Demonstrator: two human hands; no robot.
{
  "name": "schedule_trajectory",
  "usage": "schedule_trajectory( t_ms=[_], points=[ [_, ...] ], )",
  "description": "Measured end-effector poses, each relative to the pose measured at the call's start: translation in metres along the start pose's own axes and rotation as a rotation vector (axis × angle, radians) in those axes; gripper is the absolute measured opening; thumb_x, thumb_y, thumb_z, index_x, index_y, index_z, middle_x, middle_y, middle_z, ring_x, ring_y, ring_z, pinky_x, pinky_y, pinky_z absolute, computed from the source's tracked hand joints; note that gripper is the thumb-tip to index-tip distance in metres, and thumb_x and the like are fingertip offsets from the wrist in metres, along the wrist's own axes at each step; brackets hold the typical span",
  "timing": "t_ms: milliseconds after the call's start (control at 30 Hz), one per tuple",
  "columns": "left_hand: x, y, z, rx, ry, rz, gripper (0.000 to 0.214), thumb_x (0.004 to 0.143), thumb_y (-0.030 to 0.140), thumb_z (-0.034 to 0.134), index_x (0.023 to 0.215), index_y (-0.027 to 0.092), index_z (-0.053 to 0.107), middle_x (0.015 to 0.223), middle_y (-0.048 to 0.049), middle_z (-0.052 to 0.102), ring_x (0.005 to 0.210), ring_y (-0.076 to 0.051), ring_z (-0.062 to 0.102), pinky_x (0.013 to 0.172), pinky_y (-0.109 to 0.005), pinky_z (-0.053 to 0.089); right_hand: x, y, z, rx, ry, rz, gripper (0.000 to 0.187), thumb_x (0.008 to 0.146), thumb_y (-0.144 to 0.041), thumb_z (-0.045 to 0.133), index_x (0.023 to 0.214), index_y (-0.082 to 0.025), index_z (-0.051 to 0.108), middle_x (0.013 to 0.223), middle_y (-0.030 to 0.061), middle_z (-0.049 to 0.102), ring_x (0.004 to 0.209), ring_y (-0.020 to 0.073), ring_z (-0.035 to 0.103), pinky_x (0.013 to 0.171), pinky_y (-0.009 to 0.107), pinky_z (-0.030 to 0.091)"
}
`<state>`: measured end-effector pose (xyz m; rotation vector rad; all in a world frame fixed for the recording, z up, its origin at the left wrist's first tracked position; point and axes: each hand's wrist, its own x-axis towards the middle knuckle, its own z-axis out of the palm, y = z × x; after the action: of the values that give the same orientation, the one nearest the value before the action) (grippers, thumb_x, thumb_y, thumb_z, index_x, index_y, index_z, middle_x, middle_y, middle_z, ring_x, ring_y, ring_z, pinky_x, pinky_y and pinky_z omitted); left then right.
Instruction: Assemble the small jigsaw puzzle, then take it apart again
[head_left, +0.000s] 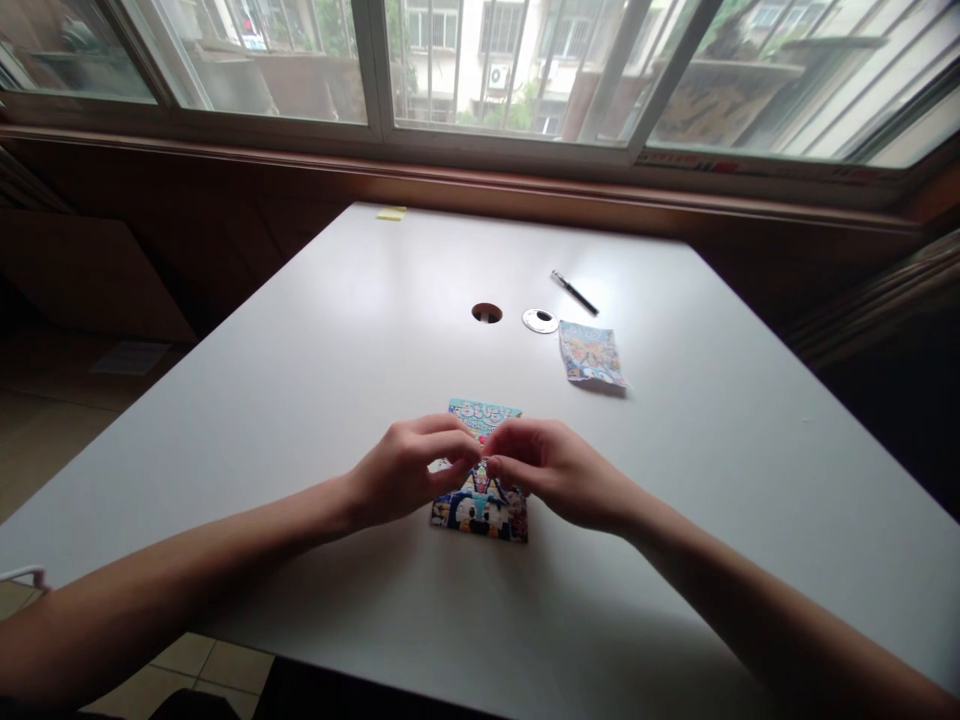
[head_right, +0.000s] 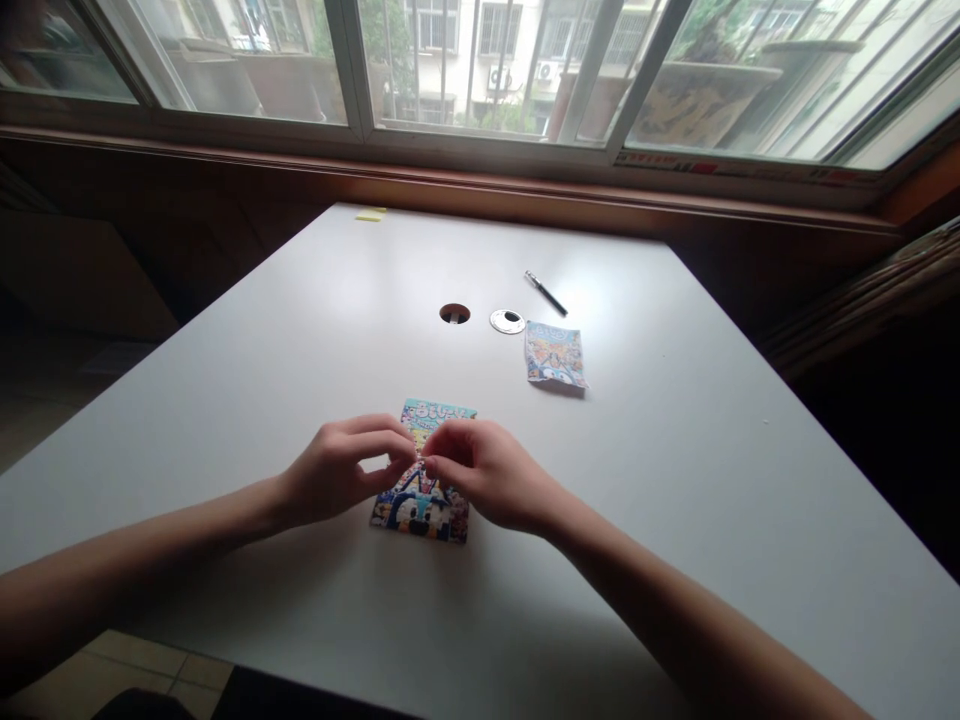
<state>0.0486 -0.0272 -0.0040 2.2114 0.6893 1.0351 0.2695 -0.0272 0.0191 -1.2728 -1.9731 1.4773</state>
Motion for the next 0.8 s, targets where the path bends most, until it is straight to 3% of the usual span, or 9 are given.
schedule_trajectory(
  t_ms=[367, 800],
  points=[
    [-0.0054, -0.0036, 0.0064, -0.156, -0.035, -0.131, 0.009, 0.088, 0.016, 0.065, 0.094, 0.012, 0.07, 0.082, -0.0056, 0.072, 0.07, -0.011, 0.066, 0.066, -0.021, 0.055, 0.0017, 0.0032, -0.0008, 0.111, 0.02, -0.015, 0.016, 0.088, -0.032, 0.065, 0.091, -0.017, 0.068, 0.071, 0.0003, 0.063, 0.065, 0.0122, 0.053, 0.059, 0.026, 0.043],
    [-0.0064, -0.0084, 0.006, -0.103, -0.037, -0.073, 0.007, 0.087, 0.019, 0.069, 0.091, 0.013, 0.07, 0.08, -0.0054, 0.07, 0.068, -0.012, 0.064, 0.065, -0.023, 0.054, -0.0001, 0.0014, -0.0016, 0.246, -0.049, -0.015, 0.018, 0.088, -0.033, 0.067, 0.093, -0.016, 0.062, 0.077, 0.0024, 0.065, 0.068, 0.0124, 0.056, 0.061, 0.027, 0.044]
  ],
)
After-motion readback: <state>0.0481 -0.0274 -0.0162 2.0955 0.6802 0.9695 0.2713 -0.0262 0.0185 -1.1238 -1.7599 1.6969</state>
